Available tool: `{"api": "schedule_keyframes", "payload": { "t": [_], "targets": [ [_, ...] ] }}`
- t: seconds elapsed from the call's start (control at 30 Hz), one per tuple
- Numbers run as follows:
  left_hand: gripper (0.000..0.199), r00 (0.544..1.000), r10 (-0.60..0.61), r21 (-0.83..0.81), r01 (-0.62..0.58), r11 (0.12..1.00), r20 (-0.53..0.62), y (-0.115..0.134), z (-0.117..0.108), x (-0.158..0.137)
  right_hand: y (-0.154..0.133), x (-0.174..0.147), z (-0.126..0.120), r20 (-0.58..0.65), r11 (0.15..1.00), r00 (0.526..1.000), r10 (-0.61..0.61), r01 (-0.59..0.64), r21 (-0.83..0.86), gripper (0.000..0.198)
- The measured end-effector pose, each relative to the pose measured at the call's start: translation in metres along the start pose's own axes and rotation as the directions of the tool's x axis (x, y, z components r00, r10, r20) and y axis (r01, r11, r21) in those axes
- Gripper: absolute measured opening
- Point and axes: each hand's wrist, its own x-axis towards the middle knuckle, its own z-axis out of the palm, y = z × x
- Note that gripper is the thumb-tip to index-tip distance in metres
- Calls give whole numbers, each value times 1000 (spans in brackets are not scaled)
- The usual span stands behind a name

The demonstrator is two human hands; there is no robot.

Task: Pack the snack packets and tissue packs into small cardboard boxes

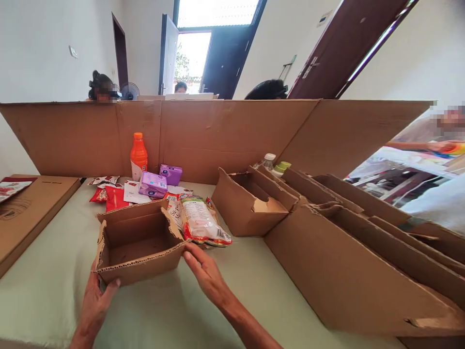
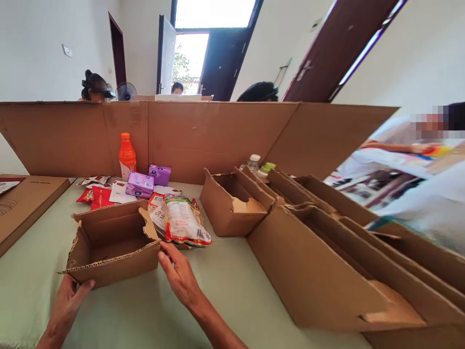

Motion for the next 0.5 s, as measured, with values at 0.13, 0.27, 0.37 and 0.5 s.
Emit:
{"api": "schedule_keyframes", "payload": {
  "t": [0.13,0.27,0.37,0.5],
  "targets": [
    [77,997,12,22,-13,1000,80,-9,-13,-4,1,-34,5,26,1000,999,27,-27,5,52],
    [81,992,-5,9,4,1000,126,-13,-20,-10,8,-66,-12,46,998,998,35,-33,-44,49],
    [83,992,7,-62,1,998,129,-6,-27,-10,2,-70,-34,-99,988,993,-59,44,-150,38],
    [68,981,194,-198,-185,963,29,28,-45,-7,-34,-52,-49,-68,879,919,-387,346,-328,34]
  ]
}}
